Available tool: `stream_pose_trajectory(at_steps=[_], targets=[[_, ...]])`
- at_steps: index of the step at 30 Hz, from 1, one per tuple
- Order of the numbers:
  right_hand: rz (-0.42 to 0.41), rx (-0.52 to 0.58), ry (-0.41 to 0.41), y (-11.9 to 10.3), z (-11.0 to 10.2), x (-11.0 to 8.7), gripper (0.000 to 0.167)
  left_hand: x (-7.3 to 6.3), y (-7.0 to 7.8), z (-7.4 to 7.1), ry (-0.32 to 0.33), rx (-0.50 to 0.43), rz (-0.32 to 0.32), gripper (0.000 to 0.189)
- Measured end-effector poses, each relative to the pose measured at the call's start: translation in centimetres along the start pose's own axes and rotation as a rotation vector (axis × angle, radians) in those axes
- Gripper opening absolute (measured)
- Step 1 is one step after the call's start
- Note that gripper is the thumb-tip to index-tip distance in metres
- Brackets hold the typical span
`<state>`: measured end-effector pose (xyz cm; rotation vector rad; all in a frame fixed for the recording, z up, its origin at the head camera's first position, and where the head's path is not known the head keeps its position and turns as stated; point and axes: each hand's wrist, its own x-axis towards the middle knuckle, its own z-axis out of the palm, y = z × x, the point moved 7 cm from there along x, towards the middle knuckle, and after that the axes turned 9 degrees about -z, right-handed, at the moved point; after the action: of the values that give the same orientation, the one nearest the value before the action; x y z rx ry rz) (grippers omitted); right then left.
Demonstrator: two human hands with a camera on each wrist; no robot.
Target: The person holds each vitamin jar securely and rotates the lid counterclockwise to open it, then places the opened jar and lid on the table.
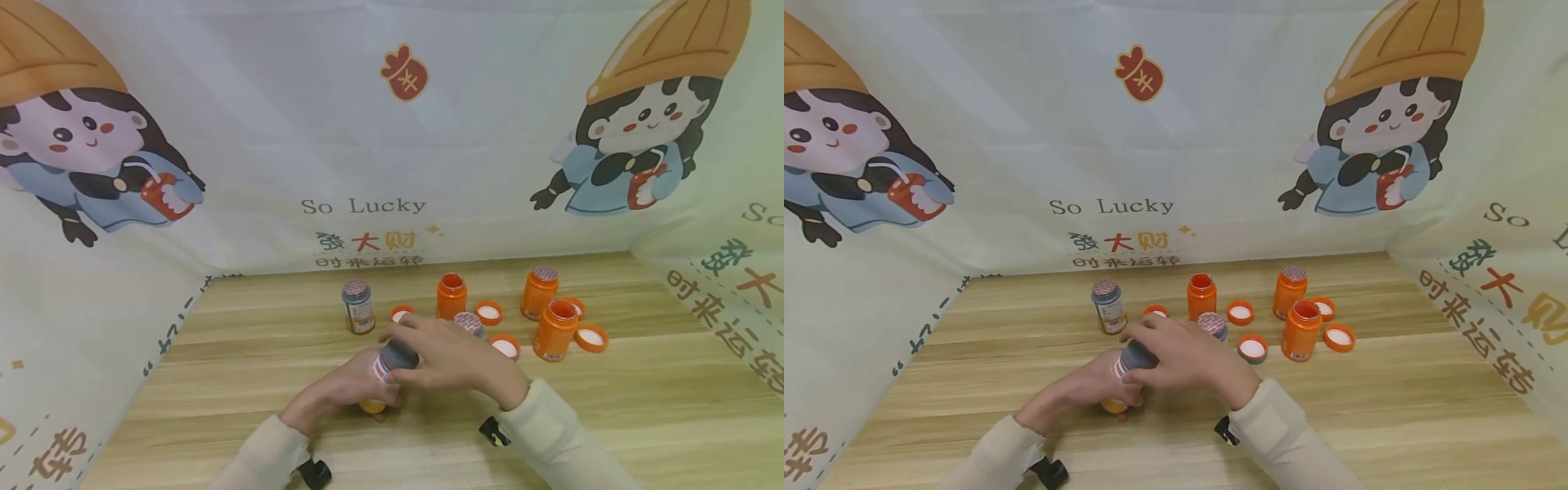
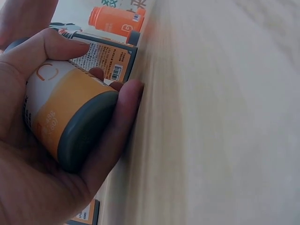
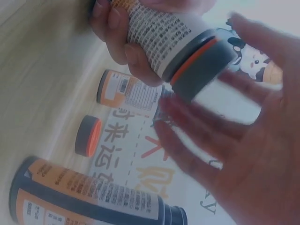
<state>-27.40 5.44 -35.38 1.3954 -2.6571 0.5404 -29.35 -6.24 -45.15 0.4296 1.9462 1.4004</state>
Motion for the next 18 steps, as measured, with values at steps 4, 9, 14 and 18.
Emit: stream_pose_trajectory(at_steps=[4,9,14,18], targets=[[0.123,0.031,-0.015,0.8,0.2,-0.1,0.044,0.0,0.0,-0.1,0.02,0.01,-0.011,0.041],[0.096,0.074,-0.056,0.9,0.5,-0.1,0.037,0.0,0.2,0.1,0.029,0.02,-0.007,0.041],[-0.018,0.083,-0.054,0.2,0.2,-0.1,0.038,0.0,0.3,0.2,0.021,0.015,-0.001,0.038],[-0.092,0.084,-0.052,-0.4,-0.1,0.0,0.039,0.0,0.3,0.2,0.015,0.015,0.011,0.036]])
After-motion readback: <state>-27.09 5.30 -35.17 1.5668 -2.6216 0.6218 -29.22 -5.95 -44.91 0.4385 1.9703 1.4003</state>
